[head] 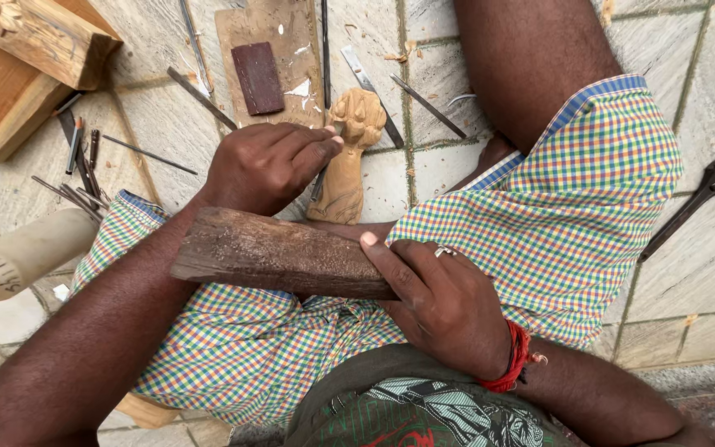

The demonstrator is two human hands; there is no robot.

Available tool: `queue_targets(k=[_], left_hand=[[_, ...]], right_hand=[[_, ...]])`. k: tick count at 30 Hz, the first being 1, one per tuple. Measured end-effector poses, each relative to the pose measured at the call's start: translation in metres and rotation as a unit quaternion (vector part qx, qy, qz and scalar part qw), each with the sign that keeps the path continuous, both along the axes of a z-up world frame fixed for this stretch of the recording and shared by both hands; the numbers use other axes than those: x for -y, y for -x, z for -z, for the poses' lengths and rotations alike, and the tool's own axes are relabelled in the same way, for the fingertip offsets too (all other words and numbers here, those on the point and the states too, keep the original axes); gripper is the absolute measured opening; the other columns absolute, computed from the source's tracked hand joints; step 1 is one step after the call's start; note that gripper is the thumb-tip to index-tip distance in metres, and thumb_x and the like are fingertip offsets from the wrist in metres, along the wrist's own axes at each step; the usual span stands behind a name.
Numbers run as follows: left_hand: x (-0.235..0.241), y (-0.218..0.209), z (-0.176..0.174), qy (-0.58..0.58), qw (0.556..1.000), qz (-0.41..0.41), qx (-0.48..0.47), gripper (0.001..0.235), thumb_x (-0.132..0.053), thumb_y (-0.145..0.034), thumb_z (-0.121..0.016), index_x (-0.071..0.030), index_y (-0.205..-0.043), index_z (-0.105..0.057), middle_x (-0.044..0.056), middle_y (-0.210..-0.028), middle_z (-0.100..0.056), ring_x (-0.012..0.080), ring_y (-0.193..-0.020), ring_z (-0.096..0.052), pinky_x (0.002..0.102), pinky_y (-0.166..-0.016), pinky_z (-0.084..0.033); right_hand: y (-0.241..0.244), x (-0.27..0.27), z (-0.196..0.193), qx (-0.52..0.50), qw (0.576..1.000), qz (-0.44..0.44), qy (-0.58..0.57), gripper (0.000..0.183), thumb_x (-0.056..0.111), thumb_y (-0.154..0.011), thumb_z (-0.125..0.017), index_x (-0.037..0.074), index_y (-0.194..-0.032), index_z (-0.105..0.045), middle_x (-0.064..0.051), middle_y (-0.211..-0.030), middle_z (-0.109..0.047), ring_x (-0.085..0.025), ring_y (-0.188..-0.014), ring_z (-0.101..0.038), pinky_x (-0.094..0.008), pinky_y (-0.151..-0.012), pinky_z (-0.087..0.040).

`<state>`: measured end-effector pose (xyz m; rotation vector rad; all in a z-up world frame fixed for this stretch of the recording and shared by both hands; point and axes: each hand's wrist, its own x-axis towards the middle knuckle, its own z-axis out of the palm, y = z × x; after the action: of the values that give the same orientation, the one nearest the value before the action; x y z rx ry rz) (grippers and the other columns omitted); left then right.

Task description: The person is carving a small wooden piece, likely a figurine, using a chisel and a wooden mallet. They are seated on the floor, holding the wood between their feet for stability while striking the chisel to shape the material.

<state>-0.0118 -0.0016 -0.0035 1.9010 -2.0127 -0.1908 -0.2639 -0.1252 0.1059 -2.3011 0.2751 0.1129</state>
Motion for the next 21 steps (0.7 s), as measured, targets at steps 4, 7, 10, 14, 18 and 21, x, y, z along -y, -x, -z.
queue_targets(k=[4, 7, 10, 14, 18, 21], left_hand=[[0.005, -0.002, -0.01, -0.005, 1.0, 0.012, -0.005, 0.019, -0.011, -0.095, -0.076, -0.008, -0.114, -0.076, 0.008, -0.107, -0.079, 0.0196, -0.098, -0.078, 0.032, -0.076, -0.065], [0.006, -0.001, -0.011, -0.006, 1.0, 0.013, -0.005, 0.021, -0.01, -0.094, -0.076, -0.008, -0.114, -0.076, 0.008, -0.107, -0.079, 0.0201, -0.097, -0.078, 0.032, -0.075, -0.065], [0.008, 0.0, -0.012, -0.012, 1.0, 0.016, 0.007, 0.02, -0.01, -0.095, -0.076, -0.008, -0.115, -0.076, 0.007, -0.108, -0.079, 0.0196, -0.097, -0.077, 0.032, -0.075, -0.065], [0.012, 0.0, -0.023, -0.049, 0.998, 0.029, 0.023, 0.032, -0.014, -0.091, -0.074, -0.003, -0.121, -0.073, 0.01, -0.114, -0.077, 0.0204, -0.102, -0.076, 0.033, -0.082, -0.064], [0.025, 0.001, -0.033, -0.128, 0.99, 0.035, -0.042, 0.043, -0.027, -0.09, -0.071, -0.002, -0.125, -0.069, 0.01, -0.119, -0.075, 0.0255, -0.107, -0.072, 0.04, -0.085, -0.059], [0.015, -0.001, -0.04, -0.145, 0.988, 0.04, -0.026, 0.064, -0.044, -0.085, -0.066, 0.003, -0.129, -0.063, 0.016, -0.123, -0.071, 0.0256, -0.114, -0.069, 0.038, -0.094, -0.057]], right_hand=[[0.0, -0.001, 0.0, 0.008, 1.0, 0.009, 0.009, 0.087, 0.014, -0.072, -0.089, 0.007, -0.149, -0.049, -0.014, -0.114, -0.067, -0.021, -0.077, -0.068, -0.037, -0.06, -0.054], [0.003, -0.002, -0.001, 0.015, 1.0, 0.012, 0.005, 0.088, 0.015, -0.072, -0.089, 0.007, -0.15, -0.048, -0.014, -0.114, -0.067, -0.022, -0.079, -0.069, -0.037, -0.061, -0.054], [0.002, -0.001, -0.002, 0.036, 0.999, 0.016, 0.01, 0.088, 0.015, -0.071, -0.088, 0.008, -0.149, -0.047, -0.015, -0.115, -0.066, -0.024, -0.082, -0.069, -0.038, -0.062, -0.054], [-0.004, -0.001, 0.002, 0.081, 0.993, 0.036, 0.073, 0.085, 0.004, -0.075, -0.083, 0.007, -0.151, -0.044, -0.012, -0.112, -0.064, -0.026, -0.084, -0.066, -0.041, -0.065, -0.052], [-0.007, -0.002, 0.009, 0.01, 0.992, 0.088, 0.09, 0.088, 0.006, -0.077, -0.085, 0.004, -0.154, -0.042, -0.013, -0.109, -0.061, -0.026, -0.079, -0.061, -0.041, -0.063, -0.049], [-0.005, -0.004, 0.013, 0.043, 0.992, 0.075, 0.095, 0.088, 0.006, -0.076, -0.084, 0.005, -0.153, -0.041, -0.014, -0.112, -0.062, -0.025, -0.077, -0.06, -0.04, -0.06, -0.047]])
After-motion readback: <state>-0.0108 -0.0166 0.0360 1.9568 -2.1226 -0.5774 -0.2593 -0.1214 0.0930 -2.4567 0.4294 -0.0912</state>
